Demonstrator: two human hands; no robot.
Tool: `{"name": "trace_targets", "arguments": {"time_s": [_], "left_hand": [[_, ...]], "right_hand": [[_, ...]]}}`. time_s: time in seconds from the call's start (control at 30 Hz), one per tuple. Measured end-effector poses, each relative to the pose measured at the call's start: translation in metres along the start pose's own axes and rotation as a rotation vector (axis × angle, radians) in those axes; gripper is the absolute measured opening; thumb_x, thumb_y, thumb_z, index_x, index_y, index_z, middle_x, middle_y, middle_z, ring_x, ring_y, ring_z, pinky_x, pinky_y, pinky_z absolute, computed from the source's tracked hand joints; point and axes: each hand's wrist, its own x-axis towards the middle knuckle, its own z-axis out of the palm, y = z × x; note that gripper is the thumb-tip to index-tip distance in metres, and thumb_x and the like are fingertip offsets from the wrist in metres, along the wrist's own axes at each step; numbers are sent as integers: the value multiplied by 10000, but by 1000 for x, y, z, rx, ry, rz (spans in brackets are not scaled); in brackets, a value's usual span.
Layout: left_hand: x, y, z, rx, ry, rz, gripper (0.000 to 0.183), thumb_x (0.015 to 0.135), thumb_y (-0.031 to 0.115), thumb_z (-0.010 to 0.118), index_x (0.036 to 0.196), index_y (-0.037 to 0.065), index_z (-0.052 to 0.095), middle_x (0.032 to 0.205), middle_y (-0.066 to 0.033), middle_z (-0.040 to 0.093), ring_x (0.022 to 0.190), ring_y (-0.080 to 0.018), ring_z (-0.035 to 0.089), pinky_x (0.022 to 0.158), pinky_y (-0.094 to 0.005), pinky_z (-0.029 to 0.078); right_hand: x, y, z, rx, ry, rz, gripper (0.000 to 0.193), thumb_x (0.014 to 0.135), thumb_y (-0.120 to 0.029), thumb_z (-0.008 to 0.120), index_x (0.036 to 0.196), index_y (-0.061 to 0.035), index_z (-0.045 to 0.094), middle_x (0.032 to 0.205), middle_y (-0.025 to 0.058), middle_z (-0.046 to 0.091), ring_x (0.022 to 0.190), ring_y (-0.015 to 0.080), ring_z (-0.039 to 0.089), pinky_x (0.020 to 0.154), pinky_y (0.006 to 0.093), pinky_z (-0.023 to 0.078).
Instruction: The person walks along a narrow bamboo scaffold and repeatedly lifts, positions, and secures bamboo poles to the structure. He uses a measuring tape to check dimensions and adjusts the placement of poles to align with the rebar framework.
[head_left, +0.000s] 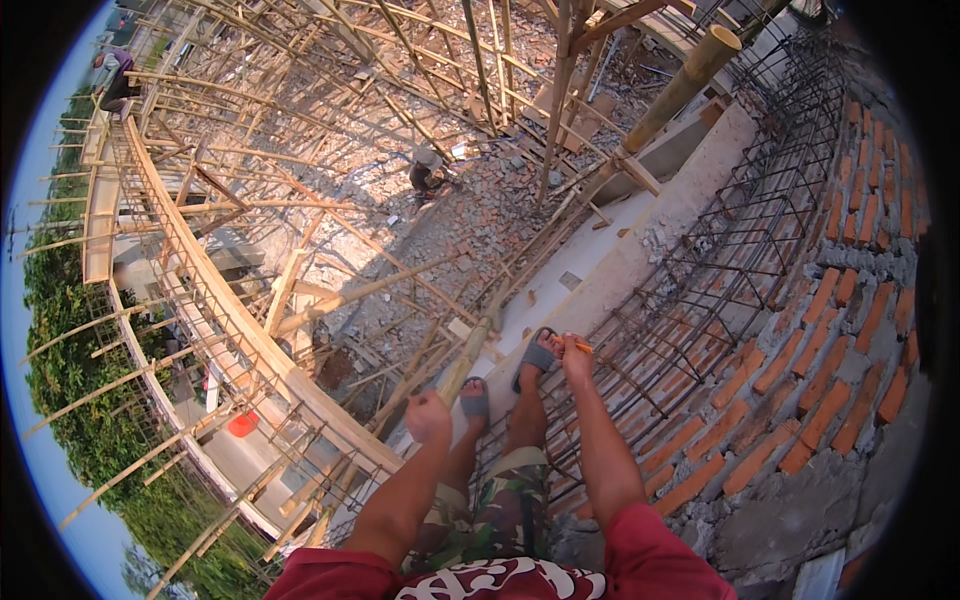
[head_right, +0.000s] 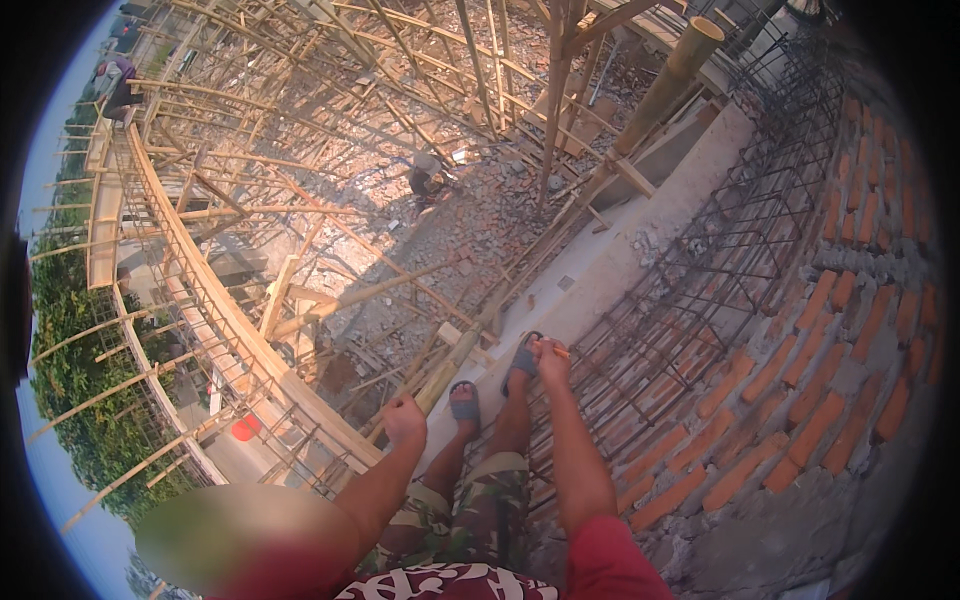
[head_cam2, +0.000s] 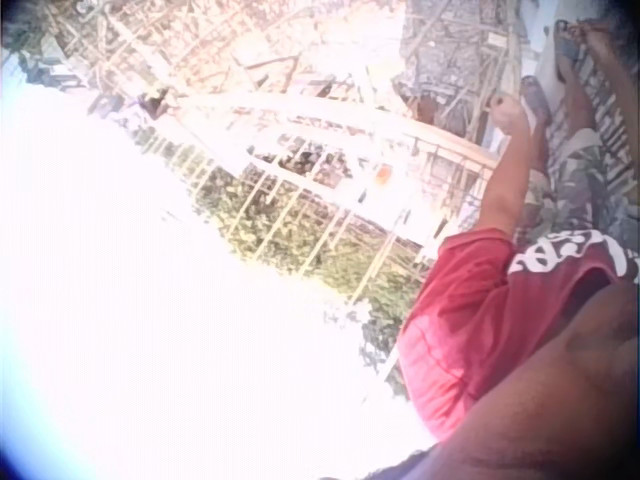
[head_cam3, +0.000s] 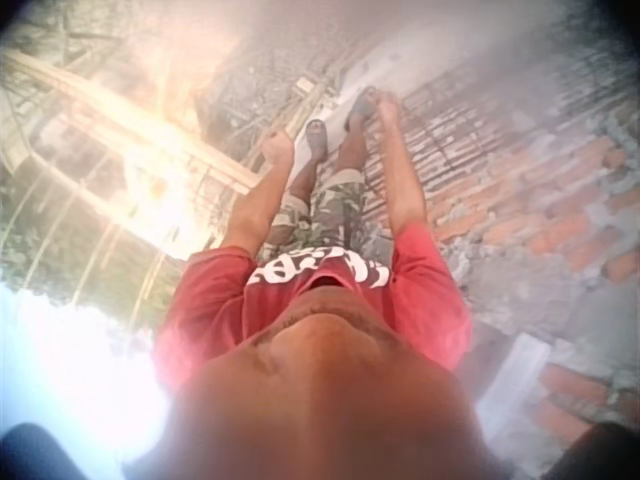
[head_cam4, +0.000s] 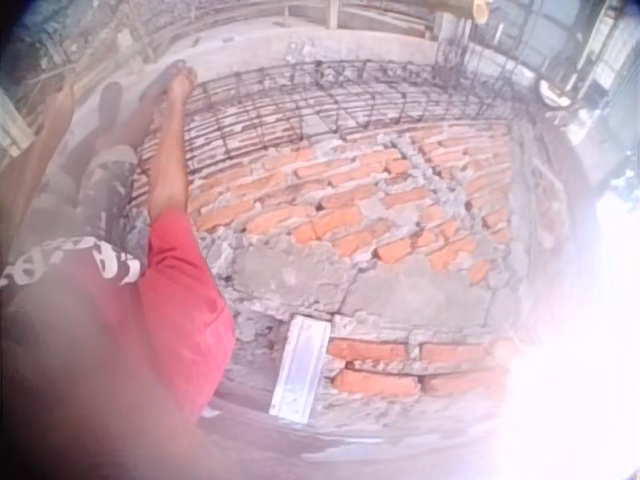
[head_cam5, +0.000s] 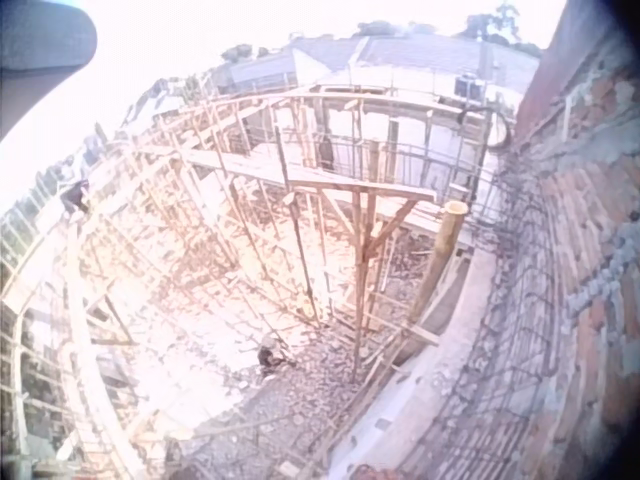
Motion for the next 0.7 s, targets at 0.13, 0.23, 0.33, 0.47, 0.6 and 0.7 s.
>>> {"name": "trace_targets", "arguments": {"time_s": [0.13, 0.23, 0.33, 0.47, 0.6, 0.7], "left_hand": [[2, -5, -5, -9, 59, -9, 298, 829, 361, 570, 913, 138, 750, 911, -156, 723, 858, -403, 685, 721, -529, 534], [-1, -1, -8, 16, 7, -62, 300, 836, 362, 569, 942, 145, 748, 938, -150, 724, 886, -393, 683, 753, -522, 530], [-4, 1, -17, -20, -114, -50, 416, 884, 410, 528, 1079, 97, 721, 1058, -202, 708, 1032, -410, 653, 914, -489, 492], [-4, -1, -15, -17, -74, -24, 391, 873, 392, 535, 1047, 101, 730, 1029, -196, 709, 990, -406, 662, 872, -495, 500], [5, -9, -2, -4, -38, 20, 323, 834, 374, 578, 962, 133, 752, 963, -140, 727, 903, -385, 682, 784, -510, 524], [7, -12, 0, -11, -62, -41, 312, 825, 367, 579, 927, 128, 753, 940, -135, 731, 874, -393, 684, 774, -509, 527]], "right_hand": [[-27, -12, 24, 28, 97, 209, 273, 1027, -329, 527, 1118, -98, 640, 688, -28, 551, 549, 74, 523, 480, 226, 398], [-31, -22, 28, 40, 59, 229, 300, 1029, -352, 520, 1116, -99, 653, 724, -27, 554, 563, 79, 520, 490, 231, 403], [-24, -39, 32, 4, 57, 120, 363, 1038, -367, 490, 1019, -46, 659, 759, 36, 594, 575, 104, 547, 496, 240, 467], [0, -54, 40, 166, 173, 63, 278, 1031, -291, 523, 923, -52, 617, 721, 39, 578, 564, 102, 550, 459, 254, 454], [21, -62, 23, 32, 160, 109, 214, 1002, -290, 594, 934, -88, 571, 722, 6, 577, 602, 103, 587, 488, 247, 483], [27, -68, 0, -93, 119, 104, 200, 987, -300, 625, 980, -106, 578, 744, -8, 590, 628, 106, 606, 514, 245, 503]]}}
